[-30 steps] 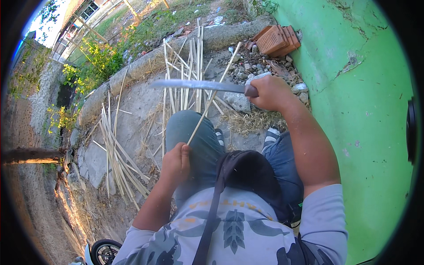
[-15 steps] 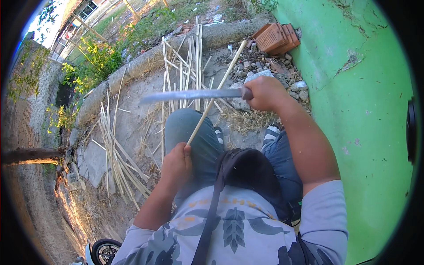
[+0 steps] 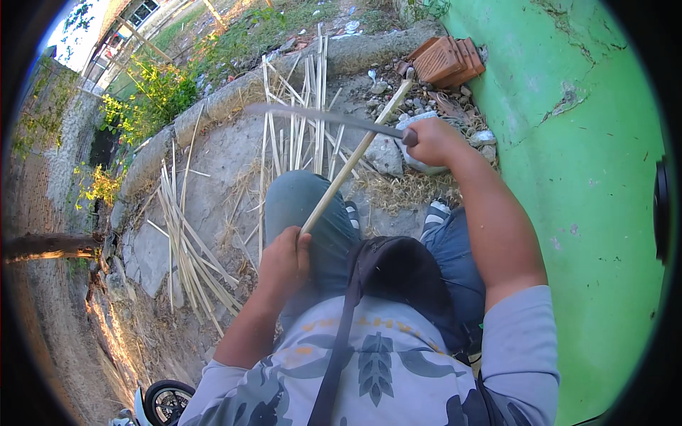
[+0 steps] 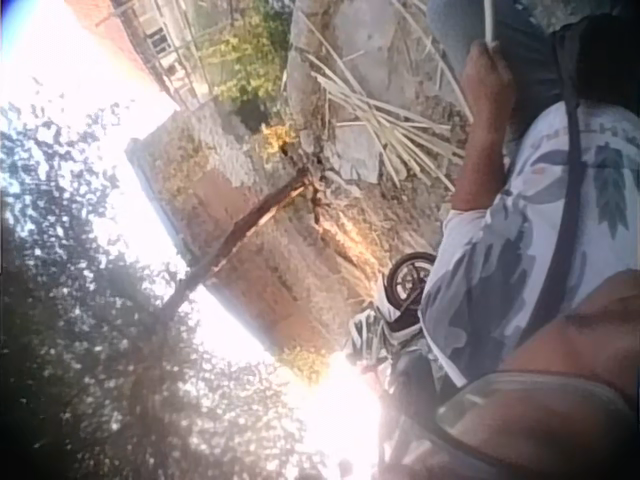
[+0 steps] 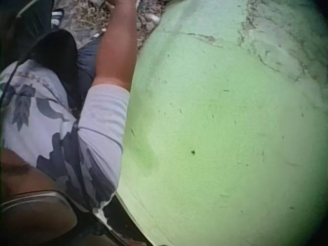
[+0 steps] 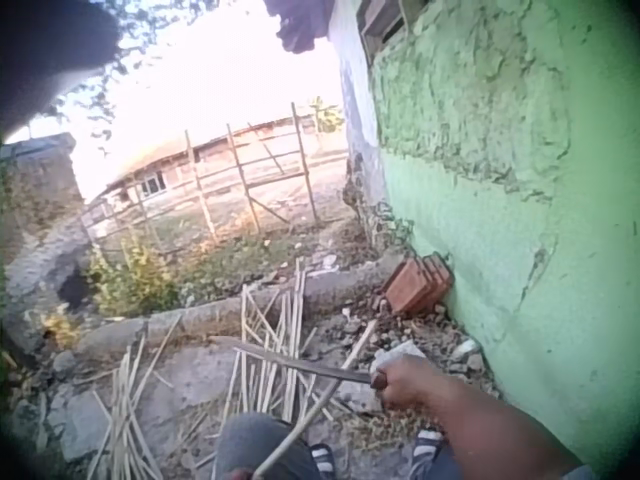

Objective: The person scrapes and trims bamboo sticks one by one using a machete and places them onto a pile on the ground.

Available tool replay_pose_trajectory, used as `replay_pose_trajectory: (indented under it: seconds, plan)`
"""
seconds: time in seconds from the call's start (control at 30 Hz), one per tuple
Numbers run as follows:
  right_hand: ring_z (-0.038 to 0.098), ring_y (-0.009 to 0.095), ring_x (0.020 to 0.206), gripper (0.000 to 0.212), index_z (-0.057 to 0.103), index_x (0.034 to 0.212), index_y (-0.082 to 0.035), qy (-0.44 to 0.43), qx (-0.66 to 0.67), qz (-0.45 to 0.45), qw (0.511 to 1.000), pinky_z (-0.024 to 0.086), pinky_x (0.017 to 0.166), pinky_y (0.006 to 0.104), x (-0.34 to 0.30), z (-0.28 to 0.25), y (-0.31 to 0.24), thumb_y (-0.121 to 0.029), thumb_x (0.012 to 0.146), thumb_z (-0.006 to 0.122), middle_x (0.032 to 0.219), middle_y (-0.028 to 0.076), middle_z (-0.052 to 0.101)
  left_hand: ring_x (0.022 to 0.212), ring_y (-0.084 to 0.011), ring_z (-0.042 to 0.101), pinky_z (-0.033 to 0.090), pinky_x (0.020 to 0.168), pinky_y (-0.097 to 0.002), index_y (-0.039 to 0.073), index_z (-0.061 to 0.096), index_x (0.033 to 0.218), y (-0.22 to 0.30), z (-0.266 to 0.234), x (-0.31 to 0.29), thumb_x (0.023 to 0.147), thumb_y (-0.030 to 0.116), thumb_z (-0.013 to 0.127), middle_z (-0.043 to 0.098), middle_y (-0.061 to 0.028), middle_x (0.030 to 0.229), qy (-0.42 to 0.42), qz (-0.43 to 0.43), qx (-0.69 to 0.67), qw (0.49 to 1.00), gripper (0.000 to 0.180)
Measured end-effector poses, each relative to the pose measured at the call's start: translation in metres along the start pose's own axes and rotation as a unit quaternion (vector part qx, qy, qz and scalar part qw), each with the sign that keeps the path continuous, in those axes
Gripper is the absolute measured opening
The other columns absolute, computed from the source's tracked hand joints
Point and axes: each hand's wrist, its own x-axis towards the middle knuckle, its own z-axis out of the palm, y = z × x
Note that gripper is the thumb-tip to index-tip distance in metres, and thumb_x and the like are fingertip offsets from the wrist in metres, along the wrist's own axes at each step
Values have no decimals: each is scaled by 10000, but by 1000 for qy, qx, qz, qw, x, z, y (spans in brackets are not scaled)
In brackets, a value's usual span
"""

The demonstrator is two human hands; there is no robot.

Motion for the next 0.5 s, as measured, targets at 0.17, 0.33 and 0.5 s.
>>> replay_pose_trajectory:
  seconds: [0.17,0.33,0.5]
  plan:
    - [688,360,858,180,716,888,-122,7,-9,-22,1000,542,766,461,0,-1,-15,-255,767,697,875,145,715,887,-476,626,475,767,-539,19,613,1081,-2,-2,0,1034,315,491,659,-260,911,-1,-22,-15,1000,323]
    - [693,353,879,192,722,896,-119,-18,-70,-57,996,549,795,460,-5,-10,-17,-268,778,694,907,146,725,861,-473,633,485,751,-513,13,621,1075,-8,-1,-3,1027,293,518,663,-252,874,17,-7,-41,999,302]
    - [689,364,867,209,714,890,-111,37,-10,19,999,548,794,465,5,-2,9,-290,782,698,880,154,719,860,-464,639,490,746,-499,8,623,1083,-7,0,0,1022,291,533,667,-248,881,12,-11,-42,999,303]
